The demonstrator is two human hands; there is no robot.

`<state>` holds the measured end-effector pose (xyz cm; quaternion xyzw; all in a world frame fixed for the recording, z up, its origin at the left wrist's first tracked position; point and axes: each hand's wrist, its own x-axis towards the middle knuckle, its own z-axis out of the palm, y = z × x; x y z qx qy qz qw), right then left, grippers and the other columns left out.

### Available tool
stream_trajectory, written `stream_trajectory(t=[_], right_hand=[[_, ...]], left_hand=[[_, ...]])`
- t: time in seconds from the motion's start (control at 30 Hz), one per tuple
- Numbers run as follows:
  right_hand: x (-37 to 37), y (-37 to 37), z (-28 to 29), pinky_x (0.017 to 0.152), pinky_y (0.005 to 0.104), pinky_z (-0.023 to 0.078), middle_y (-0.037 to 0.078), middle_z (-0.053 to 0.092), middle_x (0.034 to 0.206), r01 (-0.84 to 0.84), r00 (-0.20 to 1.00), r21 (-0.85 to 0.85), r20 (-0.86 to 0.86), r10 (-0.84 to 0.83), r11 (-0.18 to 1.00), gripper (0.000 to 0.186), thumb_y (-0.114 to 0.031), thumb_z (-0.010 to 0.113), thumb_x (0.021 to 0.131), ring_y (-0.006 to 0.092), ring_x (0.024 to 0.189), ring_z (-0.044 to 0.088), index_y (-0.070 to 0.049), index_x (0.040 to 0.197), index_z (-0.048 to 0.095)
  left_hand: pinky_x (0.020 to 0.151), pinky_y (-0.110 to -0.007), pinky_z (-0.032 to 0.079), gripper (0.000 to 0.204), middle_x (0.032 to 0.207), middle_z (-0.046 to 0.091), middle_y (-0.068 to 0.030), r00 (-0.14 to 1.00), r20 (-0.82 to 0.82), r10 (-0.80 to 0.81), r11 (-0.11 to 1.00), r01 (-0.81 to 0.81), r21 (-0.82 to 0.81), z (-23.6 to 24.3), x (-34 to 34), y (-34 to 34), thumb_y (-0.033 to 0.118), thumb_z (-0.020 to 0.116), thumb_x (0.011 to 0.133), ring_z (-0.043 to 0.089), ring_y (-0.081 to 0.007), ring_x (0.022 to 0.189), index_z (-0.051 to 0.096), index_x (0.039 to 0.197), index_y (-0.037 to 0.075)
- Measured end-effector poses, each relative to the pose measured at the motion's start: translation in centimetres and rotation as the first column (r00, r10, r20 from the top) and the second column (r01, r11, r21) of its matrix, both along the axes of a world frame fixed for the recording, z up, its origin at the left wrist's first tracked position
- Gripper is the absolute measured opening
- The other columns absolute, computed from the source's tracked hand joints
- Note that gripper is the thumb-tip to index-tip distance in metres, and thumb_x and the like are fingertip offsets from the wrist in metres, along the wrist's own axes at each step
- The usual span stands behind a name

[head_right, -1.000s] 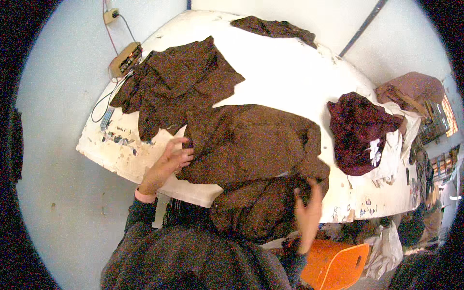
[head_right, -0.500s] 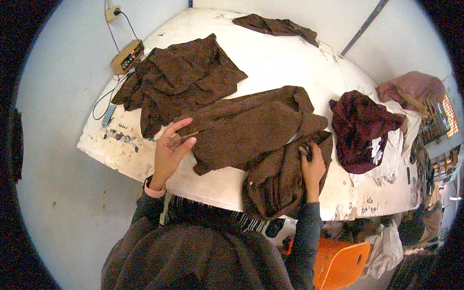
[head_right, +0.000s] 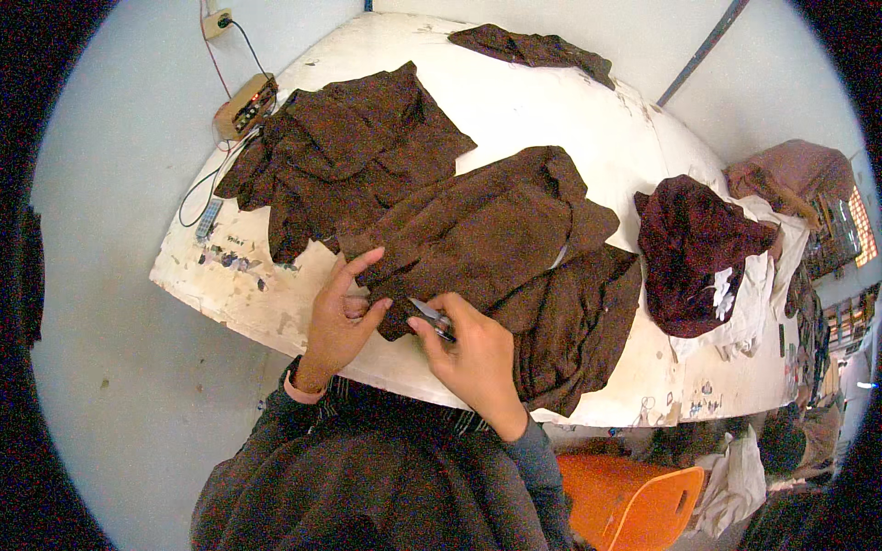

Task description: The person uses a small blade to cut a brown fabric garment on a white table. They repeatedly lift, fold, and reposition the fabric while cutting along seams and edges. The garment is handled one at a time and remains on the table throughout.

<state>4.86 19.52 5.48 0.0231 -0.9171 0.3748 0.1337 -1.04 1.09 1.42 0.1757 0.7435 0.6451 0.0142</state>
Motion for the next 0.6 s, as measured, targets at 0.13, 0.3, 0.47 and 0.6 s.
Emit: stream_trajectory(t=[0.13, 0.3, 0.47, 0.6], right_hand=[[-1.1, -0.9, 0.4, 0.059, 0.0427, 0.054, 0.016, 0.072, 0.081, -0.029, 0.998, 0.094, 0.051, 0.024, 0.995, 0.028, -0.033, 0.072, 0.09, 0.0342, 0.067, 0.07, -0.006, 0.095, 0.067], [-1.5, -1.2, 0.5, 0.057, 0.0456, 0.053, 0.017, 0.071, 0.076, -0.058, 0.995, 0.136, 0.09, 0.046, 0.989, 0.027, -0.034, 0.07, 0.091, 0.0356, 0.064, 0.069, -0.007, 0.092, 0.068], [-1.5, -1.4, -0.5, 0.055, 0.0468, 0.052, 0.017, 0.07, 0.073, -0.046, 0.999, 0.26, 0.031, 0.04, 0.964, 0.025, -0.033, 0.07, 0.089, 0.0361, 0.062, 0.068, -0.007, 0.087, 0.067], [-1.2, -1.3, -0.6, 0.054, 0.0459, 0.052, 0.016, 0.069, 0.072, -0.026, 1.0, 0.263, 0.003, 0.026, 0.964, 0.025, -0.032, 0.071, 0.089, 0.0361, 0.061, 0.068, -0.008, 0.084, 0.065]], left_hand=[[0.067, -0.031, 0.052, 0.065, 0.114, 0.053, -0.0146, 0.997, -0.077, -0.012, 0.998, 0.006, -0.069, -0.7, 0.8, 0.5, -0.009, 0.065, 0.085, 0.067, -0.0222, 0.079, 0.053, 0.144, 0.013], [0.083, -0.028, 0.061, 0.066, 0.136, 0.051, -0.0155, 0.995, -0.064, -0.076, 0.973, 0.06, -0.222, 0.3, 0.9, 0.4, -0.013, 0.063, 0.085, 0.07, -0.0221, 0.106, 0.052, 0.145, 0.012], [0.08, -0.03, 0.061, 0.065, 0.142, 0.05, -0.0241, 0.979, -0.173, -0.108, 0.952, 0.052, -0.302, -0.3, 0.9, 0.5, -0.007, 0.067, 0.086, 0.074, -0.0244, 0.093, 0.051, 0.145, 0.012], [0.077, -0.03, 0.061, 0.066, 0.139, 0.051, -0.022, 0.994, -0.002, -0.105, 0.949, 0.1, -0.298, 0.6, 1.1, 0.5, -0.007, 0.068, 0.086, 0.074, -0.0253, 0.09, 0.051, 0.146, 0.015]])
